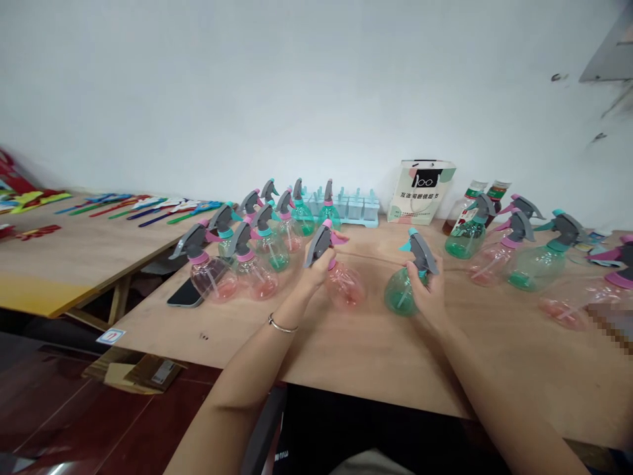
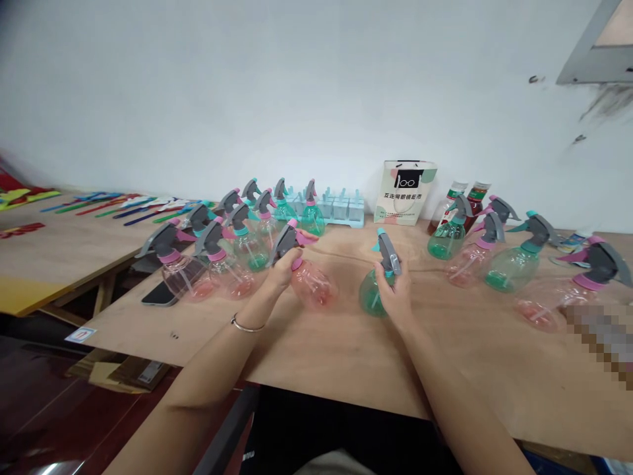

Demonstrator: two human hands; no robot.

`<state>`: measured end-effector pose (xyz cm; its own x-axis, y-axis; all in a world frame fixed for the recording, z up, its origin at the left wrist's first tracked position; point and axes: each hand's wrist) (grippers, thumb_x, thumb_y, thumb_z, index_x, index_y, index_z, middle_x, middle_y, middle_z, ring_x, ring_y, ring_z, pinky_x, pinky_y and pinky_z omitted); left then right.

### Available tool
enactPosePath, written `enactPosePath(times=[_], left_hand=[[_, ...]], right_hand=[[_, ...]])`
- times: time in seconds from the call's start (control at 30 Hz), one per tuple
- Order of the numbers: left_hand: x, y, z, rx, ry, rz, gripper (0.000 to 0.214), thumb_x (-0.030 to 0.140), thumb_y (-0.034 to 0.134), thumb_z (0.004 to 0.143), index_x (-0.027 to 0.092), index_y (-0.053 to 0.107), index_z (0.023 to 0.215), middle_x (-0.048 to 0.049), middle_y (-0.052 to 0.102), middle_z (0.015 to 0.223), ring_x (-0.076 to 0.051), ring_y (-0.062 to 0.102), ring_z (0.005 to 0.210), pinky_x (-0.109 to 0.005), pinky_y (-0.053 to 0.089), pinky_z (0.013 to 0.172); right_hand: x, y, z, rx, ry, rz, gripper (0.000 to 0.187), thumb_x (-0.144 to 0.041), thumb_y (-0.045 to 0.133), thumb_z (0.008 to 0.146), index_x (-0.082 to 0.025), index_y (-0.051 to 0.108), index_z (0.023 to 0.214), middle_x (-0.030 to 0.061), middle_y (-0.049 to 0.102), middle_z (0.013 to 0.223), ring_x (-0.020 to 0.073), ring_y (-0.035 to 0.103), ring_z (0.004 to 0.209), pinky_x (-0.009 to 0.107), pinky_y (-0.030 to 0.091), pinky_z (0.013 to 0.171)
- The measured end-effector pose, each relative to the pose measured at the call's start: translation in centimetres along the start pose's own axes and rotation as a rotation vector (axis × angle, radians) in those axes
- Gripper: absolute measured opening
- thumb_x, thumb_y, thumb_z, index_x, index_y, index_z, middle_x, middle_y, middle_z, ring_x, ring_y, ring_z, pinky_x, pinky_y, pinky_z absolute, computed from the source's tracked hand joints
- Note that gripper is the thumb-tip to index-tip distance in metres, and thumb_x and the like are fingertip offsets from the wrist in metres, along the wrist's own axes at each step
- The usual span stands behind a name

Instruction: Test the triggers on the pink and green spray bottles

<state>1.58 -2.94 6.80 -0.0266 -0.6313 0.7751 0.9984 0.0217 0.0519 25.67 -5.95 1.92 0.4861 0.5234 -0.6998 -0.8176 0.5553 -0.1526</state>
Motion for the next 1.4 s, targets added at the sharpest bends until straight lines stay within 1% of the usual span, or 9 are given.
enactPosePath(times=[0.13,0.37,0.5,0.63,0.77,1.17,1.23,1.33,1.4], left_hand=[[-0.7,-1.1,0.9,0.047,0.06,0.273,0.034,0.019,0.057,0.07,0.018,0.072,0.101,0.0014,0.065,0.073,-0.009,0.046,0.055,-0.024,0.039,0.056],[-4.6,-1.9,1.7,0.168,0.044,0.444,0.015,0.027,0.07,0.075,0.018,0.069,0.087,0.0032,0.06,0.064,-0.012,0.054,0.061,-0.024,0.044,0.064],[-8.3,-2.4,1.8,0.214,0.039,0.507,0.039,0.04,0.072,0.079,0.019,0.065,0.112,-0.0088,0.071,0.103,-0.024,0.067,0.097,-0.037,0.05,0.092],[-11.0,-2.7,1.9,0.221,0.025,0.587,0.068,0.043,0.074,0.079,0.02,0.048,0.138,-0.017,0.056,0.14,-0.031,0.05,0.134,-0.048,0.037,0.113],[-12.5,-2.3,2.6,0.245,-0.007,0.673,0.085,0.044,0.077,0.078,0.02,0.034,0.148,-0.0199,0.045,0.15,-0.034,0.039,0.143,-0.051,0.032,0.116],[-13.9,-2.0,5.4,0.276,-0.032,0.741,0.098,0.052,0.079,0.072,0.015,0.029,0.148,-0.0252,0.04,0.149,-0.038,0.036,0.144,-0.053,0.03,0.117],[-13.5,-2.1,4.7,0.347,0.02,0.708,0.099,0.055,0.078,0.072,0.014,0.028,0.147,-0.027,0.033,0.152,-0.038,0.029,0.147,-0.053,0.026,0.119],[-11.9,-1.7,2.7,0.438,0.19,0.619,0.077,0.056,0.064,0.084,0.013,0.036,0.14,-0.026,0.036,0.147,-0.035,0.031,0.145,-0.052,0.023,0.121],[-10.1,-0.7,1.0,0.339,0.311,0.532,0.064,0.056,0.056,0.088,0.015,0.042,0.134,-0.0224,0.044,0.138,-0.033,0.04,0.138,-0.052,0.028,0.118]], right_hand=[[0.3,0.0,-0.1,-0.012,0.001,-0.016,0.033,-0.049,0.059,0.088,-0.024,0.055,0.108,0.0021,0.066,0.089,0.0188,0.065,0.082,0.036,0.053,0.075],[0.4,-0.1,-0.1,-0.009,0.008,-0.052,0.037,-0.055,0.056,0.088,-0.023,0.057,0.108,0.0053,0.067,0.092,0.022,0.065,0.085,0.038,0.052,0.076],[0.6,-0.1,-0.2,-0.031,0.043,-0.044,0.039,-0.059,0.055,0.088,-0.023,0.059,0.103,0.0061,0.067,0.094,0.0224,0.064,0.087,0.04,0.051,0.08],[0.9,-0.2,-0.4,-0.084,0.093,-0.046,0.044,-0.064,0.051,0.089,-0.023,0.062,0.099,0.0061,0.066,0.09,0.0225,0.063,0.084,0.041,0.051,0.08],[0.8,-0.2,-0.4,-0.096,0.083,-0.033,0.043,-0.064,0.05,0.089,-0.024,0.063,0.1,0.0066,0.068,0.093,0.0232,0.065,0.088,0.042,0.052,0.083],[0.8,0.0,-0.7,-0.112,0.072,-0.01,0.042,-0.06,0.052,0.088,-0.023,0.064,0.103,0.0088,0.073,0.101,0.0253,0.068,0.097,0.044,0.052,0.091],[0.8,0.1,-0.8,-0.117,0.061,-0.01,0.041,-0.06,0.052,0.088,-0.023,0.064,0.103,0.009,0.072,0.102,0.0254,0.068,0.098,0.044,0.052,0.091],[1.0,0.3,-0.9,-0.136,0.045,-0.035,0.041,-0.061,0.053,0.088,-0.023,0.063,0.099,0.0082,0.071,0.096,0.0254,0.067,0.093,0.044,0.053,0.087],[1.2,0.5,-1.1,-0.175,0.026,-0.053,0.04,-0.06,0.054,0.087,-0.023,0.062,0.099,0.0082,0.07,0.095,0.0259,0.066,0.093,0.045,0.053,0.087]])
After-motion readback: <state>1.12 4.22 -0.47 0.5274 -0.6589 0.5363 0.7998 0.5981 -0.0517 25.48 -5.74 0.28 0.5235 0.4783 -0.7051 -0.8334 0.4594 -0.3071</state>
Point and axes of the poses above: each hand's wrist, its own z-axis towards the middle knuckle, its own y-axis out of the palm, x = y × z
